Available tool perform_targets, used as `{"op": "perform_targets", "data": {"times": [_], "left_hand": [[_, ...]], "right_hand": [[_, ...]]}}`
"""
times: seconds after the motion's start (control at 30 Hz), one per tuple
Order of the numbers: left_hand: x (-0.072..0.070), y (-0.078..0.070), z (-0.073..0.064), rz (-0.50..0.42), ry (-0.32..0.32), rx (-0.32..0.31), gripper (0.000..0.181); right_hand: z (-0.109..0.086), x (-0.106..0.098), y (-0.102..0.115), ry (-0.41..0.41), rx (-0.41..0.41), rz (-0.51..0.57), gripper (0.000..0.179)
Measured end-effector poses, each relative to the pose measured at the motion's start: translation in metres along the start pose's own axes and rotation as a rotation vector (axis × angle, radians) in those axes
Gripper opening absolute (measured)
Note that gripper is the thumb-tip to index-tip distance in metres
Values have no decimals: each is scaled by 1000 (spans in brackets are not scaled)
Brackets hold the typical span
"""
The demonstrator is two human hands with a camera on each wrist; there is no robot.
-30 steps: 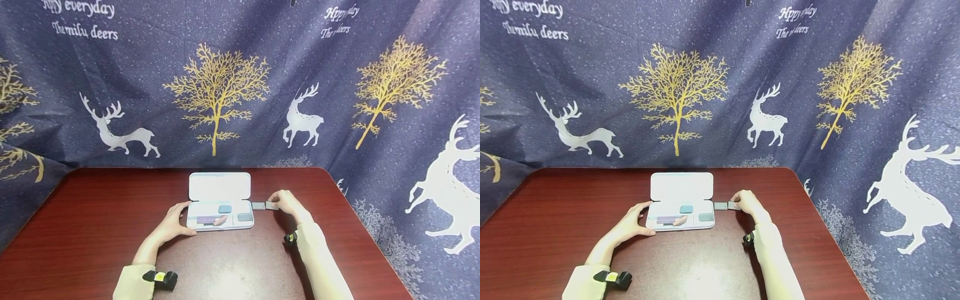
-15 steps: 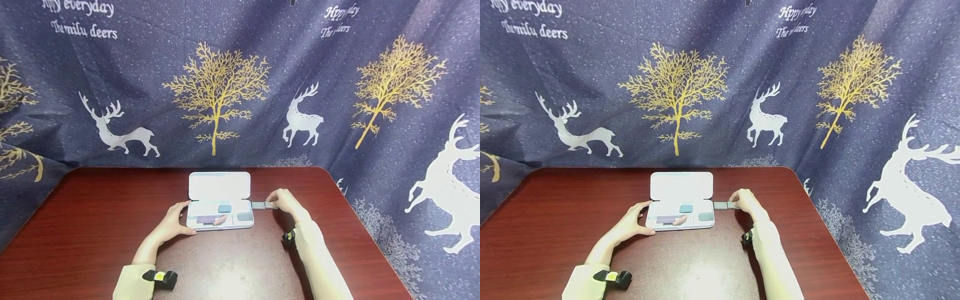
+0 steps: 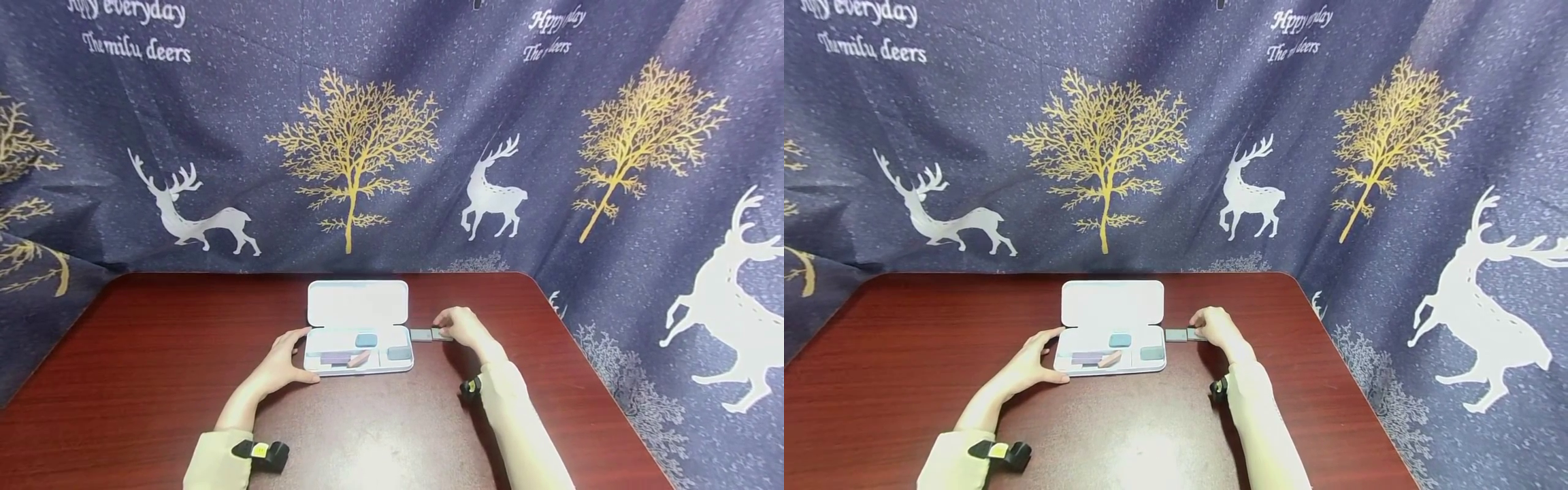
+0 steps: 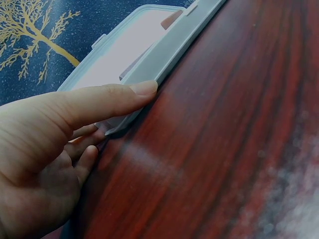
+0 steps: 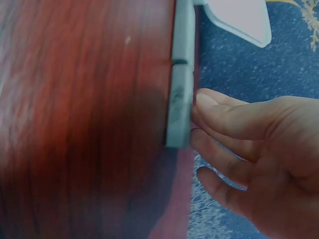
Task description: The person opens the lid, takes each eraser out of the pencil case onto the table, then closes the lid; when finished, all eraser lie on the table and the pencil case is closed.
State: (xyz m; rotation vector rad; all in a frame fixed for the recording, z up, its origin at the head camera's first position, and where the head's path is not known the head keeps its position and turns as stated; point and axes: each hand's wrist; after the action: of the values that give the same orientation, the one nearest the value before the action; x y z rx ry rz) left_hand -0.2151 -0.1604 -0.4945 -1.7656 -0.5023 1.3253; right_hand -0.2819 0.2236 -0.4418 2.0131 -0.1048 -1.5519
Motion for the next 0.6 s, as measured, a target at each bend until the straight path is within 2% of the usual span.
{"op": "perform_targets", "data": {"times": [0.27,0.47,0.6], "left_hand": [[0,1,1,-1,1,-1,104],[1,3,0,-12,7,-8,104],[1,3,0,-13,5,-14,104]], "right_hand": [[2,2,23,-93,-84,24,18],[6,8,48,-99,-170,33,18],[11,16,64,-86,-180,33,18]]}}
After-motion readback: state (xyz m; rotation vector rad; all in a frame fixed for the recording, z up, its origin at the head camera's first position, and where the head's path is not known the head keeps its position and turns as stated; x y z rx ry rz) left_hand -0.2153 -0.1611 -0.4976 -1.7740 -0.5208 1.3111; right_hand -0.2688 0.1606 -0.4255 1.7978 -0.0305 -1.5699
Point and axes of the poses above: each hand's wrist, its own z-axis towards the middle knuckle, its own x-axis out of the palm, y = z × x, and after that the axes turned 11 degrees about y, right-handed
